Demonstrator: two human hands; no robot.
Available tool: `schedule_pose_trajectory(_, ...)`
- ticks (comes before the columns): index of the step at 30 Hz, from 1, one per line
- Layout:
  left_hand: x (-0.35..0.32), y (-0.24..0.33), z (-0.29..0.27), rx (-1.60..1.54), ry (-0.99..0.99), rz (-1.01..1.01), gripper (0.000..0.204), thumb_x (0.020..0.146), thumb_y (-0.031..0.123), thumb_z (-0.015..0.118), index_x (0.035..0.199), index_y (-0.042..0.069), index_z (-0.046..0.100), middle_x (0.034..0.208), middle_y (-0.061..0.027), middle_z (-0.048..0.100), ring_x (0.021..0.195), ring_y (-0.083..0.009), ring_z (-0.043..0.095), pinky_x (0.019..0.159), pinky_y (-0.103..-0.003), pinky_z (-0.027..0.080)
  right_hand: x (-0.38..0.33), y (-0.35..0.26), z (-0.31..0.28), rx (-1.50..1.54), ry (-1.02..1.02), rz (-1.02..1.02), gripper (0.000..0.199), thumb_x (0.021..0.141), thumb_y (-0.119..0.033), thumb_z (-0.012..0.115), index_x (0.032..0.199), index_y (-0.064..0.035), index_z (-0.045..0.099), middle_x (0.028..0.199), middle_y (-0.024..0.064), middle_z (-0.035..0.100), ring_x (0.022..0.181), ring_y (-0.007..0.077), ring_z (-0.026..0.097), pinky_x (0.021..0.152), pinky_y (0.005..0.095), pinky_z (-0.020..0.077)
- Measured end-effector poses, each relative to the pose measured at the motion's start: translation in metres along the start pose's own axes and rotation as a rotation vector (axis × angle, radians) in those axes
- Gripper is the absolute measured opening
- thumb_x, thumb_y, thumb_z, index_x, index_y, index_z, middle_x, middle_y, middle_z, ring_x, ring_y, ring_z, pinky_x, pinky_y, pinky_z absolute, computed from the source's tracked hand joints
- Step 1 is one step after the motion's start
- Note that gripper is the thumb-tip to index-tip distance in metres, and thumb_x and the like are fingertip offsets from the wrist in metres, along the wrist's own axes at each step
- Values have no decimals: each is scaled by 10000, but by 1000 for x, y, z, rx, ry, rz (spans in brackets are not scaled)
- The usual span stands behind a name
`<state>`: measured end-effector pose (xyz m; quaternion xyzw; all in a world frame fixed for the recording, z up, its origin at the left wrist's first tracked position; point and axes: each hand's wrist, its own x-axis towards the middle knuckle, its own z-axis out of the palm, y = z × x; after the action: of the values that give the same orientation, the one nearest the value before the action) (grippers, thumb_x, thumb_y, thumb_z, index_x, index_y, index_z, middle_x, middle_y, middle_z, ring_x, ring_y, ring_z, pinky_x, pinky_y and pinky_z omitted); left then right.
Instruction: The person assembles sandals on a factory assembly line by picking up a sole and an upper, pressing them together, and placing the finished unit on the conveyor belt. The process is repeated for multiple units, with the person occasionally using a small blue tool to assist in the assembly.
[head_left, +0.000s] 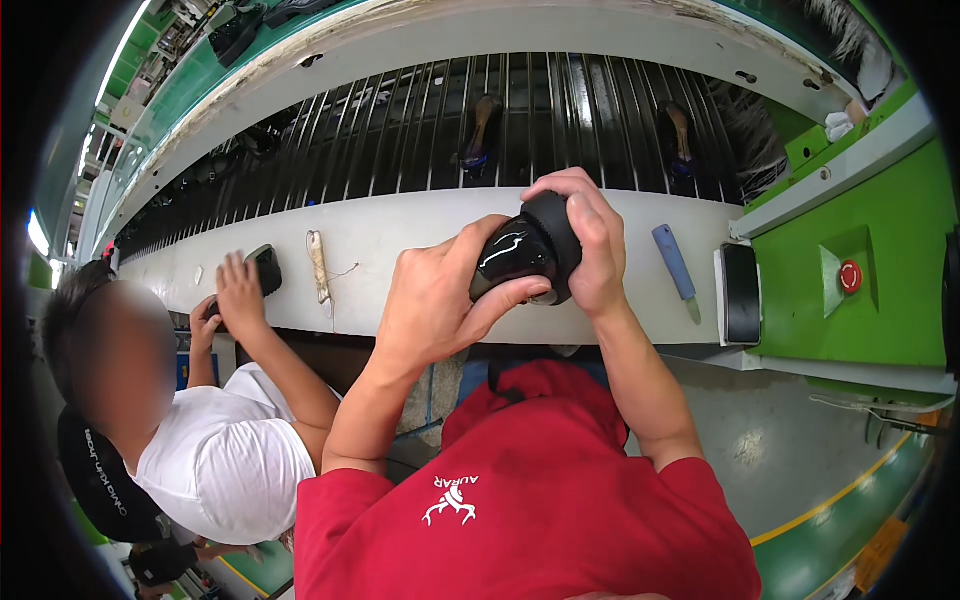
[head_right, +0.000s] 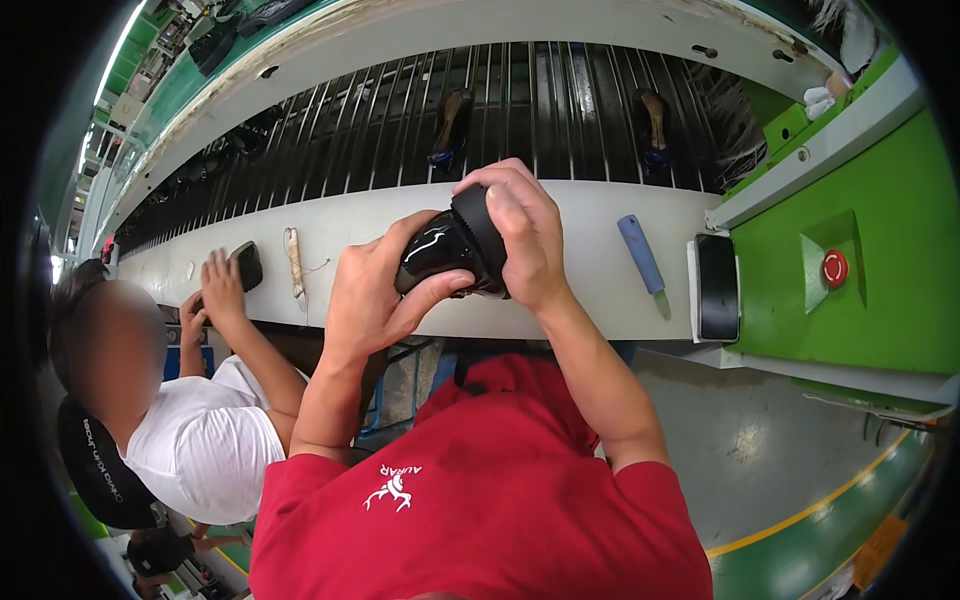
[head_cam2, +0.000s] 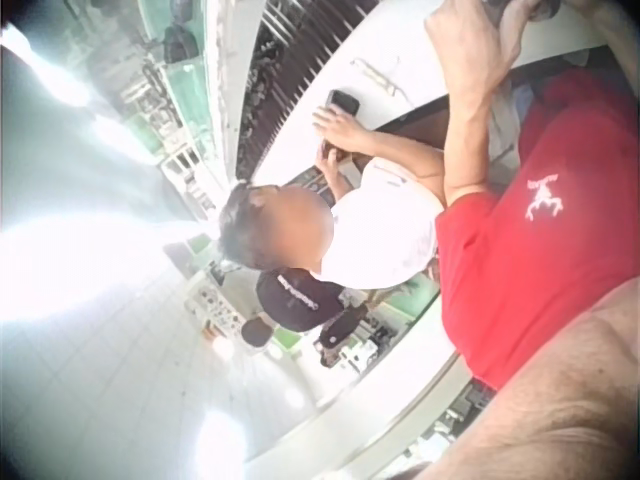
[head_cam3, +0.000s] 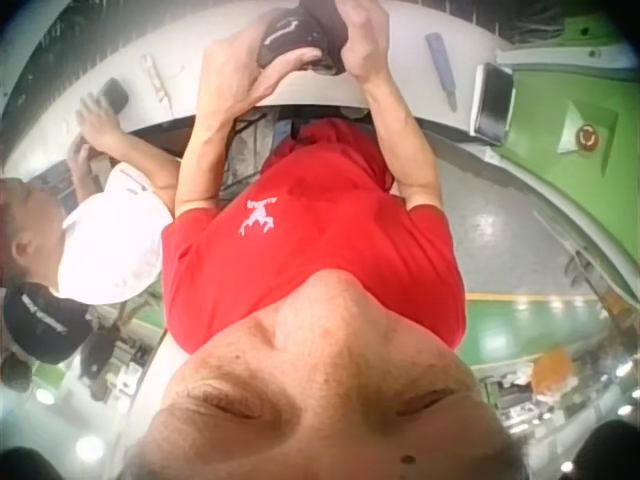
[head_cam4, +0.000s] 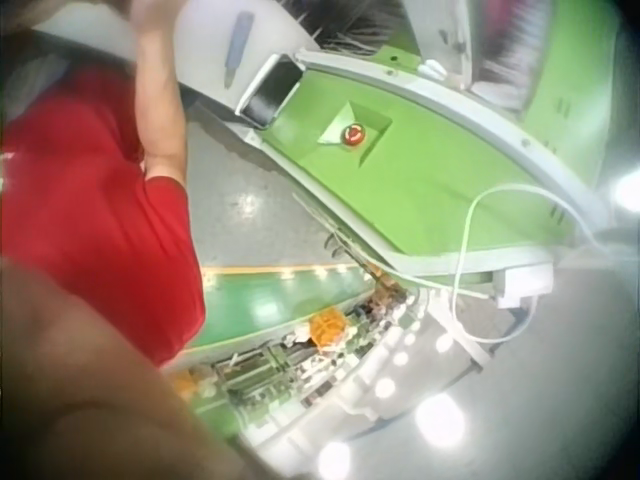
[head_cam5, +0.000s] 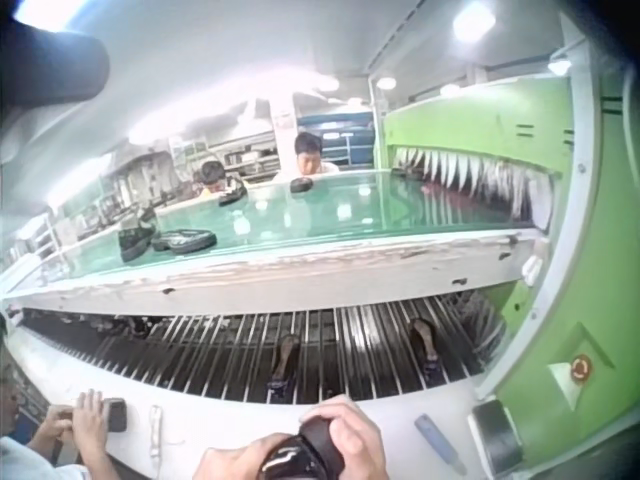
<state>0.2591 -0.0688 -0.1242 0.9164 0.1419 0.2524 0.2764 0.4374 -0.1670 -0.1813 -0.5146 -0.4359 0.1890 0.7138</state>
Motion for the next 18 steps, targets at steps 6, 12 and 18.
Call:
schedule_pose_trajectory(6, 2, 1, -1, 12, 9, 35, 664, 887, 435, 947, 1304, -18, 699, 932, -198, 809, 790, -381, 815, 690, -407, 630, 1, -2, -1, 3, -3, 2, 566, 1083, -427, 431, 1125, 53, 727, 1176, 160, 680, 1069, 240, 643, 976, 376, 500)
schedule_pose_trajectory(12, 3, 2, 0, 37, -24, 19, 689, 857, 447, 964, 1308, -6, 709, 914, -186, 806, 804, -363, 822, 712, -393, 629, -1, -1, 0, 10, -5, -45, 475, 1085, -361, 456, 1120, 31, 723, 1148, 135, 673, 1068, 232, 637, 978, 368, 498)
schedule_pose_trajectory(18, 1, 7, 3, 91, -16, 63, 675, 879, 476, 938, 1291, 2, 691, 868, -161, 789, 747, -351, 800, 656, -404, 616, -5, -1, -6, -100, -47, -100, 500, 1107, -387, 433, 1145, 32, 704, 1144, 156, 665, 1022, 254, 648, 934, 381, 517)
